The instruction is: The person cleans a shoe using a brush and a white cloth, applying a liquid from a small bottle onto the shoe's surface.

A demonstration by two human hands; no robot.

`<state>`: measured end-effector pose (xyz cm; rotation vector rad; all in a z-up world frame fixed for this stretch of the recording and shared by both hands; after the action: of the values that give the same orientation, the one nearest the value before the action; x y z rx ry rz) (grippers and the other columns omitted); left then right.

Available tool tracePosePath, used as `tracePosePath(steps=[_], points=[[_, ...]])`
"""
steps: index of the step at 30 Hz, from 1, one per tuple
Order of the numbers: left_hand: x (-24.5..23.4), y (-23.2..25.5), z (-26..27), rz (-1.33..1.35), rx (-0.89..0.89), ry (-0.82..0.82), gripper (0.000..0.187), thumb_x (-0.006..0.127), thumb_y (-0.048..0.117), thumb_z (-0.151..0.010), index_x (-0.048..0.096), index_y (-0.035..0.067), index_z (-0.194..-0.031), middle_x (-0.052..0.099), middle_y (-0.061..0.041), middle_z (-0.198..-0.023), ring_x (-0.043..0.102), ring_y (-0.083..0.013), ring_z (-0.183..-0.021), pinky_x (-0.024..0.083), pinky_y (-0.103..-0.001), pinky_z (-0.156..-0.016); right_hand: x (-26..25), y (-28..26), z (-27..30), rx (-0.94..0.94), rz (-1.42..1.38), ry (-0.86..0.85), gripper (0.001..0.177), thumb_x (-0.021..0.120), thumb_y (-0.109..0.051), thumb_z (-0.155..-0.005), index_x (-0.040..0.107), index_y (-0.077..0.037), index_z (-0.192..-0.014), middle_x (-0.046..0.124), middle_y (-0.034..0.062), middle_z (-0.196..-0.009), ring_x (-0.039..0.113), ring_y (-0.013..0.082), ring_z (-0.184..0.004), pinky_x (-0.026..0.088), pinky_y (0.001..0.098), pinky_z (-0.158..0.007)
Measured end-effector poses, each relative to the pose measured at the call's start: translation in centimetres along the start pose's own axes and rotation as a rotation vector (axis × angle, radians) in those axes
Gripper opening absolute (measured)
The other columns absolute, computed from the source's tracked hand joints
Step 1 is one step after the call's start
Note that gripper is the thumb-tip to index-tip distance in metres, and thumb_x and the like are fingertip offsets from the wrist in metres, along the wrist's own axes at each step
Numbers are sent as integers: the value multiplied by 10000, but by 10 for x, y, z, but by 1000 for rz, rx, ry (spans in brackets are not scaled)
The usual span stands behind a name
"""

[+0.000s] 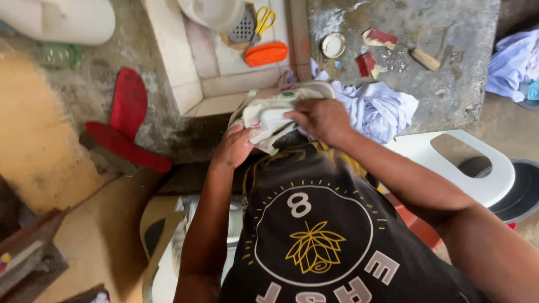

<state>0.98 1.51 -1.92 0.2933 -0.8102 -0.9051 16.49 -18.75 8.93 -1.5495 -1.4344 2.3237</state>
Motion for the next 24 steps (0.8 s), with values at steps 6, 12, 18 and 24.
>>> tracePosePath(steps=[6, 12, 18, 24], points=[[-11, -29, -15, 49, 21, -73, 310, 565, 101, -1041, 619, -61, -1300, 672, -111, -1243, 650, -204, -1128, 518, -344, -1007, 26, -5, 6, 95, -23, -117, 472, 607, -564, -1013, 760, -132, -903, 695, 142, -729, 671, 387, -688, 528, 484, -642], [11, -2, 18, -1369, 441, -127, 350, 574, 74, -936, 717, 41, -1253, 675, -144, -1282, 642, -234, -1180, 519, -313, -1040, -24, 19, 13, 184, 201, -316, 546, 595, -596, -966, 704, -92, -784, 673, 154, -644, 663, 380, -624, 520, 490, -592], [33, -13, 12, -837, 362, -157, 406, 450, 207, -1098, 620, 10, -1410, 642, -197, -1359, 623, -276, -1260, 465, -352, -1088, -33, 39, -75, -4, -33, -27, 240, 606, -262, -1104, 606, -29, -1162, 658, 197, -750, 620, 444, -649, 474, 523, -566], [45, -18, -7, -218, 14, 41, 496, 455, 319, -1080, 592, -63, -1365, 670, -165, -1335, 638, -239, -1219, 497, -349, -1056, 63, 54, -240, -233, 384, 22, 159, 631, -148, -1019, 660, -92, -1165, 717, 159, -896, 697, 341, -736, 531, 480, -583]])
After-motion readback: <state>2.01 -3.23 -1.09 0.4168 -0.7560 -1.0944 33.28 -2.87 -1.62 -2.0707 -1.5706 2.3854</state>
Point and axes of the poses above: each hand's wrist, its own z-axis away from the middle knuckle, its own x-axis out of the palm, y = z × x, the point moved 4 cm from there along -z, towards the middle knuckle
